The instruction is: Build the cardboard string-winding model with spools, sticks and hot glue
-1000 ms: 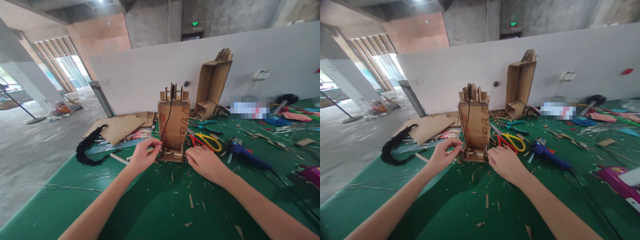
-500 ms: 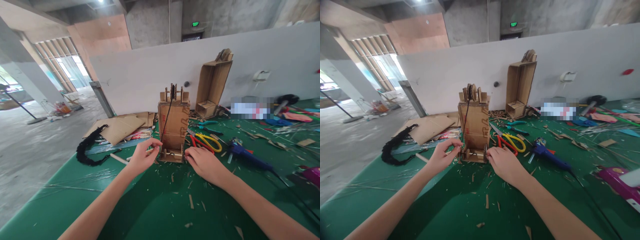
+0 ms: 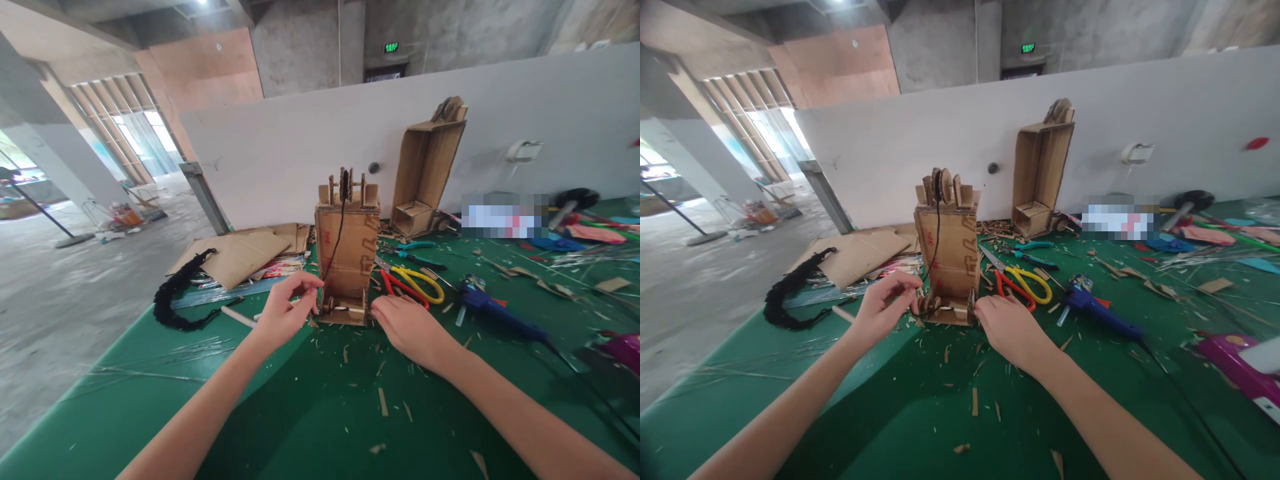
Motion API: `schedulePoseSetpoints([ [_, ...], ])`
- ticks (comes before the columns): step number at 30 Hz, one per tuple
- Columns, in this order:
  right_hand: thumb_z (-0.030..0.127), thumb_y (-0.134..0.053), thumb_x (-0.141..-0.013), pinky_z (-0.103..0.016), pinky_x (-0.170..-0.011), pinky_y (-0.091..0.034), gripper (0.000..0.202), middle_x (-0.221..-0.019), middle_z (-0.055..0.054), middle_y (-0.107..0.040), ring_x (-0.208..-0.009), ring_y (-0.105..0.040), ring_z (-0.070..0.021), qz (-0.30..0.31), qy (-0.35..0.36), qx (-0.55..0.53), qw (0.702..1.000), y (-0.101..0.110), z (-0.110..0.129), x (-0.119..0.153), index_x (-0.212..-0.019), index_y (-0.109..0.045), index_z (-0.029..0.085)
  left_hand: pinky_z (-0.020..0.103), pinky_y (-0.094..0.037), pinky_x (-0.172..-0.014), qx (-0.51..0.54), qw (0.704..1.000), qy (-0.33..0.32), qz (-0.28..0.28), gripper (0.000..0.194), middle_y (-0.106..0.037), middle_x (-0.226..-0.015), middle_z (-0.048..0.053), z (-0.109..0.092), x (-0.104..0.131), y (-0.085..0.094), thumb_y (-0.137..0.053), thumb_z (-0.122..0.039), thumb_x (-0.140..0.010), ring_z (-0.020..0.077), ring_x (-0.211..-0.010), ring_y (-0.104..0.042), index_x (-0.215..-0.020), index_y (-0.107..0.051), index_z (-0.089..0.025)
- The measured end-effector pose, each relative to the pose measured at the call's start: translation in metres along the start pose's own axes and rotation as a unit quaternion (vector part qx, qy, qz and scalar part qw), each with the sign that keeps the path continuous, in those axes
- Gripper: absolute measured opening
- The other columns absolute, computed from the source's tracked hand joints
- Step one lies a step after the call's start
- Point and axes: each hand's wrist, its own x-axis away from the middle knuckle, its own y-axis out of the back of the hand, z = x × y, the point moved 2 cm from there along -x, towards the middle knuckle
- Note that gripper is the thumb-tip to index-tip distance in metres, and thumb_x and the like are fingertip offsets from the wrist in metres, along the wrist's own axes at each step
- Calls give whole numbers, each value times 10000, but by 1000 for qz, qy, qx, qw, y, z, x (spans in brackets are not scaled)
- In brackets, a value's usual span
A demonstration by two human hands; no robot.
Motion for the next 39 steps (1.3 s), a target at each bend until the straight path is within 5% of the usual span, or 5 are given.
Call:
schedulePoseSetpoints([
  [12,193,-343,-939,-318,-709,-416,201,-807,-26,-622,-762,-601,-184,21,-13,-57,998,4,6,2,-848,-523,189,264,-536,-767,69,996,-2,55,187,-652,-961,76,-37,-13,-22,-486,-197,-880,149,-852,-667,-1031,-586,-149],
  [18,183,-392,-921,-330,-721,-431,167,-839,-48,-640,-771,-606,-191,-9,5,-71,997,6,6,2,-863,-548,180,312,-503,-904,-89,987,-117,69,369,-520,-1279,113,-45,-26,-27,-416,-155,-901,179,-1089,-585,-1268,-454,-182],
  [25,177,-433,-904,-319,-700,-439,147,-814,-36,-651,-755,-606,-185,1,0,-81,997,7,6,2,-844,-567,188,318,-492,-709,-463,871,-149,72,264,-593,-994,64,-43,-16,-14,-420,-225,-909,182,-840,-586,-1114,-586,-220],
  [29,185,-436,-906,-315,-690,-443,153,-807,-39,-654,-747,-605,-187,-8,2,-83,996,7,5,3,-850,-578,184,384,-432,-811,-489,838,-148,189,218,-600,-880,34,-30,-8,-17,-429,-231,-902,210,-894,-550,-1015,-615,-227],
  [39,157,-458,-886,-313,-683,-455,127,-797,-48,-644,-743,-600,-189,-25,8,-96,995,6,5,4,-849,-578,172,347,-349,-802,-475,821,-165,271,102,-618,-892,18,-20,-12,-31,-543,-224,-838,204,-924,-527,-906,-618,-212],
])
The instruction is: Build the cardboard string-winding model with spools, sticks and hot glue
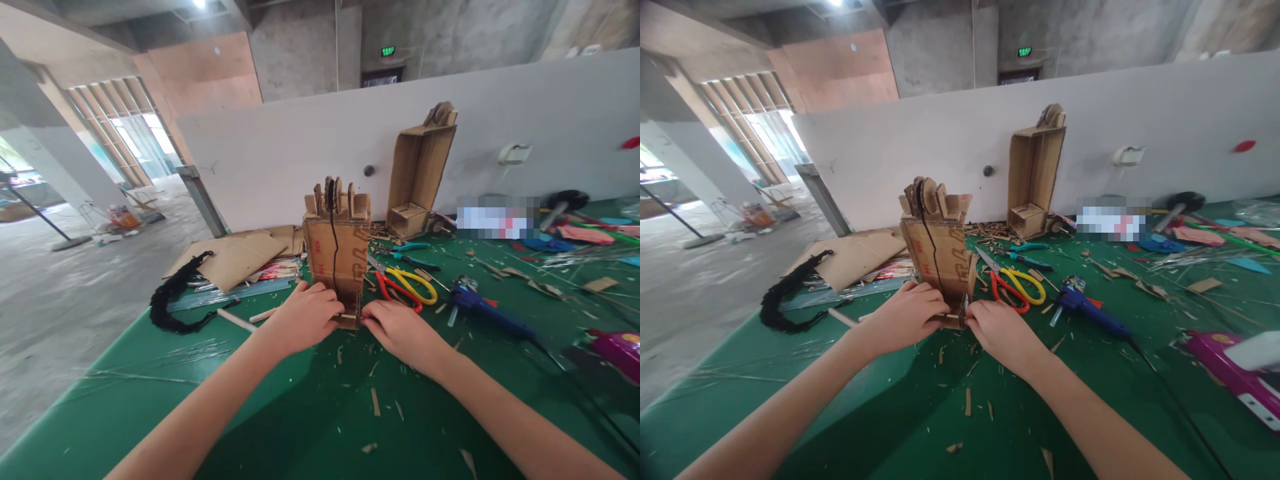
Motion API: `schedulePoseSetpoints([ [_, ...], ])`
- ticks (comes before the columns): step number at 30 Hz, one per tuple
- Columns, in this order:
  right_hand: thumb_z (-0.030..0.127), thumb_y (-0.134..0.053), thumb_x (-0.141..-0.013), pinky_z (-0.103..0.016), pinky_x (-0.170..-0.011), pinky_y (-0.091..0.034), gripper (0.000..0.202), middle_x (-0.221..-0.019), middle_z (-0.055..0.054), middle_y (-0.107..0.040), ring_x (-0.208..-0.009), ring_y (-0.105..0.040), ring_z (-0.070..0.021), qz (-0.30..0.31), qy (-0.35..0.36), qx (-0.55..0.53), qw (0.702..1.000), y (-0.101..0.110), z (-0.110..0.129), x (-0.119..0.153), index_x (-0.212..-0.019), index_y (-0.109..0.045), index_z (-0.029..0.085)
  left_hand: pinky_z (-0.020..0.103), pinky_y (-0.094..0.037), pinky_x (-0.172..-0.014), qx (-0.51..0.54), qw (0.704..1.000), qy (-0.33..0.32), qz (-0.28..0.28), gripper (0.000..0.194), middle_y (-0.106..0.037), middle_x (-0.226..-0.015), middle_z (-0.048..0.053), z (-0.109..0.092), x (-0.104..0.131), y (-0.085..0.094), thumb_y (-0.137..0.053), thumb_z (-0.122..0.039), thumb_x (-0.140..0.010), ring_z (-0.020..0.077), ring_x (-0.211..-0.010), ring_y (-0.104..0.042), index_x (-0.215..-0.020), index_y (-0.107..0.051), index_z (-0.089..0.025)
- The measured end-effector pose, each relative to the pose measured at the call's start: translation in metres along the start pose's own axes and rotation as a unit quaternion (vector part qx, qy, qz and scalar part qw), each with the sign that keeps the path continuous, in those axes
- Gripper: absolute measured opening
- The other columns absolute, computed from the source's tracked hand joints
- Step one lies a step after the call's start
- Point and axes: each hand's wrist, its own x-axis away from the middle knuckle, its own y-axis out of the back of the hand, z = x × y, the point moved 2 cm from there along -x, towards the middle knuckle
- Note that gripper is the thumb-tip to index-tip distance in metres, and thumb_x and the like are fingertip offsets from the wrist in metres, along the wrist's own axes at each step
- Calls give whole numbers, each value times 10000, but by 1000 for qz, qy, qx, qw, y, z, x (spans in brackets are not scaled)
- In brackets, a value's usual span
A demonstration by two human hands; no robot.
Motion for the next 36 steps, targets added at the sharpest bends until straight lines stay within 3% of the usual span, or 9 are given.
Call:
schedulePoseSetpoints([
  [6,163,-451,-889,-314,-693,-452,133,-812,-48,-646,-754,-597,-184,13,-4,0,1000,-1,0,-1,-854,-579,172,340,-319,-735,-29,999,-29,-14,210,-620,-758,15,1,-8,-6,-459,-227,-907,189,-814,-532,-747,-588,-184],
  [11,172,-459,-883,-319,-690,-439,130,-810,-43,-649,-748,-598,-185,21,-7,18,1000,-1,-1,-2,-846,-583,181,347,-313,-738,-58,996,-58,-29,153,-615,-759,13,3,-8,-5,-507,-199,-878,195,-825,-528,-745,-581,-186],
  [15,184,-459,-889,-325,-697,-435,124,-815,-38,-649,-751,-600,-187,27,-4,23,999,-1,-1,-3,-853,-578,183,342,-312,-727,-55,997,-59,-22,134,-621,-782,18,4,-7,-6,-545,-266,-871,198,-840,-532,-767,-591,-195],
  [23,171,-467,-873,-316,-672,-425,112,-795,-31,-651,-738,-604,-183,24,-2,43,999,0,-2,-2,-834,-571,188,343,-331,-728,-71,996,-51,-31,111,-602,-814,34,0,-7,-7,-504,-235,-875,196,-828,-531,-806,-572,-181],
  [28,291,-466,-887,-356,-725,-439,148,-818,-38,-654,-780,-609,-203,35,2,68,997,17,-1,-3,-862,-579,198,330,-377,-767,-41,999,-28,0,55,-605,-864,41,8,-3,-1,-545,-218,-829,202,-883,-541,-844,-584,-181],
  [31,238,-451,-861,-377,-728,-451,137,-862,-73,-652,-833,-605,-234,24,-50,119,991,39,-21,2,-892,-578,197,306,-412,-739,-4,1000,-6,23,97,-607,-902,45,13,0,1,-540,-192,-808,184,-844,-570,-886,-595,-173],
  [33,179,-498,-771,-407,-668,-452,160,-892,-132,-632,-870,-583,-300,0,-102,197,975,55,-46,13,-911,-574,174,292,-430,-733,29,999,-5,28,174,-604,-967,56,15,2,5,-538,-188,-797,180,-854,-584,-961,-595,-169],
  [36,297,-536,-750,-404,-552,-428,125,-799,-165,-600,-809,-568,-340,-44,-186,243,951,75,-92,35,-793,-567,184,276,-441,-710,65,998,0,27,157,-612,-941,50,19,4,17,-502,-180,-805,173,-838,-591,-928,-601,-176],
])
